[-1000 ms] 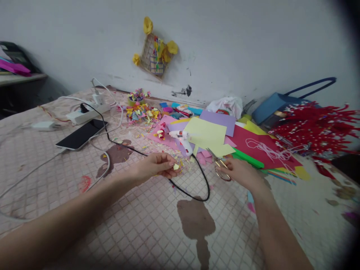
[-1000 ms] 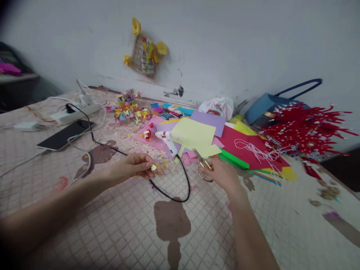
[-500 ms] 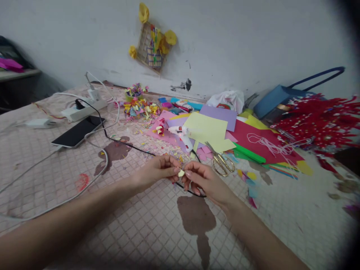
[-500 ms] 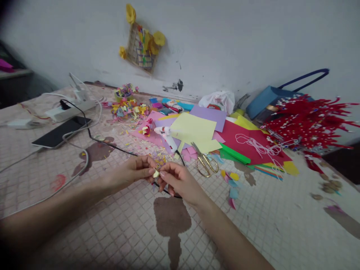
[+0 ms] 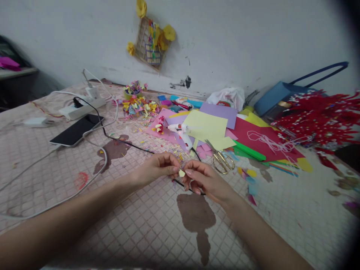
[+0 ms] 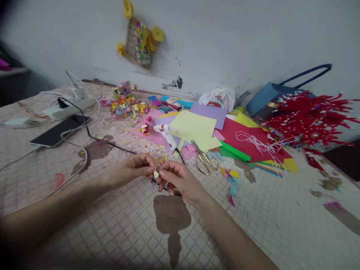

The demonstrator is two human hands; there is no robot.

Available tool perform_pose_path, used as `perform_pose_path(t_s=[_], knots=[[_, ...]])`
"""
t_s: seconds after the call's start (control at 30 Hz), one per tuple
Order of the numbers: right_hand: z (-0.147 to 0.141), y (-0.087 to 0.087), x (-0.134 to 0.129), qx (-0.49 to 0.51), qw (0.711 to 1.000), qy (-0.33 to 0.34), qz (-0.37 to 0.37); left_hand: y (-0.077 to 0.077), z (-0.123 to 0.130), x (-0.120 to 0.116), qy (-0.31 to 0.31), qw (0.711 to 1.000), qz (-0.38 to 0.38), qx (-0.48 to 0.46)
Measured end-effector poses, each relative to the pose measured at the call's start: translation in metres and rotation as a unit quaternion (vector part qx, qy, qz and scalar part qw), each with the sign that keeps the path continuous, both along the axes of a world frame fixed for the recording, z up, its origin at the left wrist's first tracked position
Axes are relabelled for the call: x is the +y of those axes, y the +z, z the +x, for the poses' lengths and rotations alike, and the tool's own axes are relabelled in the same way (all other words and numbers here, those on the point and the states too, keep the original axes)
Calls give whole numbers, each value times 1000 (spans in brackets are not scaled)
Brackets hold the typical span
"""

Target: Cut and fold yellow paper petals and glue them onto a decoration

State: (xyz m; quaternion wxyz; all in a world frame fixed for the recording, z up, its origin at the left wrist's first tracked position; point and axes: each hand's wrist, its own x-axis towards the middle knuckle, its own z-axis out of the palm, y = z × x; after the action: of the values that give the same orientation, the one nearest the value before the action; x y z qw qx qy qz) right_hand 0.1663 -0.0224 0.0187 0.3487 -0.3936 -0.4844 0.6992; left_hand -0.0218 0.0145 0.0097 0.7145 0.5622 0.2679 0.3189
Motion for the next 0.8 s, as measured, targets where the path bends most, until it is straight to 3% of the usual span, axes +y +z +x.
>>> perform_pose_path(t_s=[0.8], knots=[[2,1,0,-6,1000,9,7,-4,-1,2,-3,1000,6,9]])
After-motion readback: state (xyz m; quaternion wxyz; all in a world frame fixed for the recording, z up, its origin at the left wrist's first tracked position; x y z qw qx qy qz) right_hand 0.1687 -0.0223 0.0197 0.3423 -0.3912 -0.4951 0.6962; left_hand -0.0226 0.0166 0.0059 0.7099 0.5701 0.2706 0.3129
